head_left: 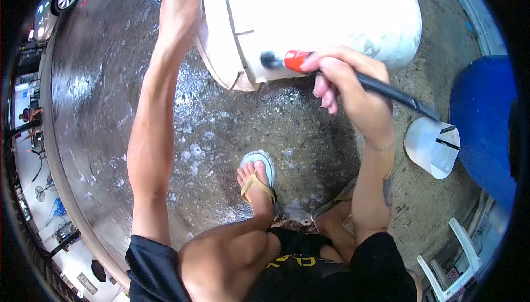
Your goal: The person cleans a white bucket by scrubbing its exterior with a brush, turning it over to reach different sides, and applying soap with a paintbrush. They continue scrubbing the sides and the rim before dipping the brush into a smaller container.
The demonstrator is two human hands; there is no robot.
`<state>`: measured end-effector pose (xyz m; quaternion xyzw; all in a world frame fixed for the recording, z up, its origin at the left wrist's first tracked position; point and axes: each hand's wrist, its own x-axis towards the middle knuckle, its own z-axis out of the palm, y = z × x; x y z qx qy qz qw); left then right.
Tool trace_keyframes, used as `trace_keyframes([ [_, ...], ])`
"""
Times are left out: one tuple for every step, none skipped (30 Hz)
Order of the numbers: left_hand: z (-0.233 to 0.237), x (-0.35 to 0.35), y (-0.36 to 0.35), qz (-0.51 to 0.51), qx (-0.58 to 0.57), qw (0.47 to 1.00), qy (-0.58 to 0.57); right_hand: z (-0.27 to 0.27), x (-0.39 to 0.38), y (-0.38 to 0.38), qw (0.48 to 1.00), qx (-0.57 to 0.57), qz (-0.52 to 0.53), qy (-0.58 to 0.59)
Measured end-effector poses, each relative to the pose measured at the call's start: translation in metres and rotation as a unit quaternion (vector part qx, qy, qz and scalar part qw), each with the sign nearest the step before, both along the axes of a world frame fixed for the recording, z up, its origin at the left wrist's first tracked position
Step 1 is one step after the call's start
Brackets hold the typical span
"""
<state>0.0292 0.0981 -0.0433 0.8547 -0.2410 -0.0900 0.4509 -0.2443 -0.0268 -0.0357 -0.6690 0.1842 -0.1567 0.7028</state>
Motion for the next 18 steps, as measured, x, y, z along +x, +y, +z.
trace_keyframes([
  [0.003, 0.001, -0.004, 0.003, -0.017, 0.999, 0.028, -0.012, -0.004, -0.001, 0.997, 0.023, -0.032, -0.066],
  [0.005, 0.001, -0.008, 0.008, -0.034, 0.998, 0.057, -0.022, -0.004, 0.000, 0.989, 0.073, -0.082, -0.103],
  [0.008, 0.000, -0.011, 0.013, -0.048, 0.996, 0.080, -0.032, -0.002, 0.001, 0.974, 0.124, -0.131, -0.140],
  [0.008, -0.001, -0.015, 0.022, -0.064, 0.993, 0.097, -0.042, 0.010, 0.006, 0.967, 0.097, -0.154, -0.177],
  [0.009, -0.003, -0.018, 0.033, -0.084, 0.989, 0.116, -0.040, 0.024, 0.020, 0.960, 0.140, -0.172, -0.170],
  [0.009, -0.003, -0.020, 0.036, -0.094, 0.987, 0.126, -0.039, 0.041, 0.040, 0.960, 0.144, -0.142, -0.193],
  [0.009, -0.006, -0.022, 0.036, -0.100, 0.986, 0.132, -0.039, 0.052, 0.052, 0.958, 0.148, -0.113, -0.217],
  [0.011, -0.002, -0.019, -0.001, -0.077, 0.990, 0.114, -0.038, 0.052, 0.049, 0.957, 0.148, -0.119, -0.219],
  [0.010, 0.000, -0.021, -0.005, -0.076, 0.991, 0.113, -0.034, 0.051, 0.046, 0.956, 0.102, -0.159, -0.224],
  [0.007, 0.001, -0.020, 0.015, -0.073, 0.992, 0.101, -0.030, 0.049, 0.044, 0.953, 0.056, -0.197, -0.226],
  [0.006, -0.001, -0.019, 0.037, -0.070, 0.993, 0.089, -0.026, 0.044, 0.040, 0.943, 0.080, -0.241, -0.214],
  [0.004, -0.003, -0.018, 0.037, -0.071, 0.993, 0.091, -0.021, 0.042, 0.037, 0.932, 0.104, -0.280, -0.207],
  [0.004, -0.005, -0.019, 0.049, -0.079, 0.992, 0.087, -0.018, 0.039, 0.034, 0.917, 0.128, -0.320, -0.202],
  [0.005, -0.006, -0.019, 0.064, -0.088, 0.991, 0.081, -0.019, 0.035, 0.035, 0.930, 0.111, -0.278, -0.215],
  [0.006, -0.008, -0.017, 0.067, -0.090, 0.991, 0.079, -0.018, 0.035, 0.036, 0.930, 0.111, -0.274, -0.217],
  [0.006, -0.012, -0.014, 0.061, -0.077, 0.993, 0.071, -0.017, 0.035, 0.038, 0.964, 0.061, -0.183, -0.184],
  [0.005, -0.014, -0.013, 0.054, -0.064, 0.995, 0.062, -0.016, 0.035, 0.039, 0.984, 0.010, -0.090, -0.150],
  [0.003, -0.006, -0.007, 0.029, -0.022, 0.999, 0.036, -0.005, 0.032, 0.026, 0.989, 0.024, -0.084, -0.116],
])
